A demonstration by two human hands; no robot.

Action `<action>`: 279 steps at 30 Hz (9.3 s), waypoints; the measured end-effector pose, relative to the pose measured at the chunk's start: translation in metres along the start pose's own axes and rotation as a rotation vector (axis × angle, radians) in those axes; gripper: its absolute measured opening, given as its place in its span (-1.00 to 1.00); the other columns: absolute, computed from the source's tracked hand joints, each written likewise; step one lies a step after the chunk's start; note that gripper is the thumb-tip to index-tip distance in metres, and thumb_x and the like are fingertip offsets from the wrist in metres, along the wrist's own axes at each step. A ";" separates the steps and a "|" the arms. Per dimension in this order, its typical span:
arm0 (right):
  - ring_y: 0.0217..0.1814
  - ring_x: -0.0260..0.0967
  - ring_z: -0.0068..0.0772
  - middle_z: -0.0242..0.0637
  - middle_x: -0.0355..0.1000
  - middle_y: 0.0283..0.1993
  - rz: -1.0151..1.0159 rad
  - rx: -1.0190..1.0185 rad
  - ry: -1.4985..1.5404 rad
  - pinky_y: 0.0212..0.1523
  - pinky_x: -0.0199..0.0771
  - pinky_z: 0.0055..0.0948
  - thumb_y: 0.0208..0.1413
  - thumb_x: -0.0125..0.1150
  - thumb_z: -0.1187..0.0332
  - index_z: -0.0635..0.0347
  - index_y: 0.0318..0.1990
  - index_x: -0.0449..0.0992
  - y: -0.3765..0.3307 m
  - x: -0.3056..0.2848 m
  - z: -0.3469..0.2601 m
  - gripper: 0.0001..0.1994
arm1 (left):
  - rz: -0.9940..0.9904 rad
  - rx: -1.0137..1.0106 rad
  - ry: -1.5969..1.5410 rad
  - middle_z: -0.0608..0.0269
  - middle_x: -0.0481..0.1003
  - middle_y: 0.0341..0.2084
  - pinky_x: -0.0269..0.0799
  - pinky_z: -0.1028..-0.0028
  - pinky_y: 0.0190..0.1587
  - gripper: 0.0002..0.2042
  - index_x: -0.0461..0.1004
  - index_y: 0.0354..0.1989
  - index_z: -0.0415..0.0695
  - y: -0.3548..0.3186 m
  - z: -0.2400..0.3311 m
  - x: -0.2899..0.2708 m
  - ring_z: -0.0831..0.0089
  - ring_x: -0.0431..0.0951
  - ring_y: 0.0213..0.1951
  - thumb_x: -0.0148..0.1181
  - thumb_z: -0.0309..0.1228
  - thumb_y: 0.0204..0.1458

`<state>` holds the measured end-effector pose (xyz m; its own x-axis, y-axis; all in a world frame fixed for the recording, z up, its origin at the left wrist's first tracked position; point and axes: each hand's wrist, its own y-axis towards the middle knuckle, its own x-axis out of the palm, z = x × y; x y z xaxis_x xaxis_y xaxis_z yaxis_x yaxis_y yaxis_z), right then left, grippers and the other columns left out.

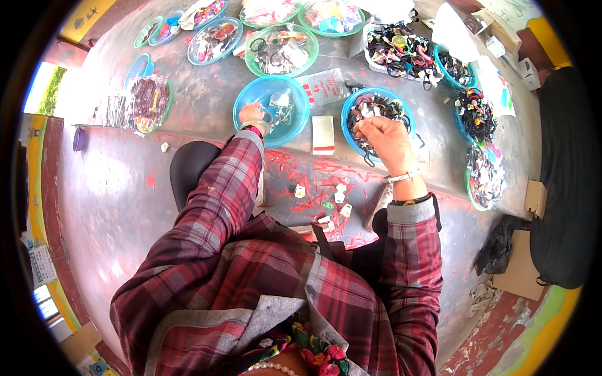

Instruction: The person sits on the floor and assembles small hair accessories by hand. They pick up small plastic clips and rubber bands from a blue bowl, attach the bands to the clips, and place the finished items into a clear plastic bag.

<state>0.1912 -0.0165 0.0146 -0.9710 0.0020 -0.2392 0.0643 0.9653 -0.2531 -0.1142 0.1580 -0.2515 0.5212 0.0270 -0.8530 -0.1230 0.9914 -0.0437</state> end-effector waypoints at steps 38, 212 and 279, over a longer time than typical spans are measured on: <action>-0.44 0.34 -0.59 -0.32 0.45 -0.50 -0.060 -0.100 -0.007 -0.38 0.33 -0.58 0.00 0.10 0.32 0.33 -0.45 0.52 0.002 0.008 -0.001 -0.78 | -0.259 -0.429 -0.094 -0.14 0.39 -0.17 0.33 0.27 -0.03 -0.50 0.22 -0.11 -0.30 -0.135 0.145 0.036 0.05 0.40 -0.08 0.24 -0.40 -0.27; -0.30 0.45 -0.51 -0.38 0.48 -0.33 0.053 0.149 0.878 -0.33 0.32 -0.62 0.06 0.03 0.44 0.06 -0.40 0.40 -0.016 0.033 -0.007 -0.96 | -0.672 -0.098 -1.377 0.31 0.46 -0.23 0.31 0.66 -0.37 -0.74 0.39 -0.11 -0.17 -0.166 0.221 -0.168 0.63 0.43 -0.25 0.00 -0.30 0.10; -0.38 0.39 -0.59 -0.30 0.48 -0.38 -0.130 0.080 0.473 -0.32 0.36 -0.65 -0.10 0.24 0.50 0.36 -0.31 0.52 -0.005 -0.002 -0.013 -0.84 | -0.925 0.372 -1.013 0.35 0.49 -0.46 0.21 0.74 -0.58 -0.79 0.44 -0.24 -0.25 -0.147 0.207 -0.166 0.79 0.31 -0.59 -0.01 -0.36 0.11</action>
<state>0.1895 -0.0176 0.0282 -0.9692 0.0189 0.2457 -0.0647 0.9425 -0.3278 -0.0080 0.0344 0.0045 0.6793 -0.7185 0.1493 0.7333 0.6727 -0.0990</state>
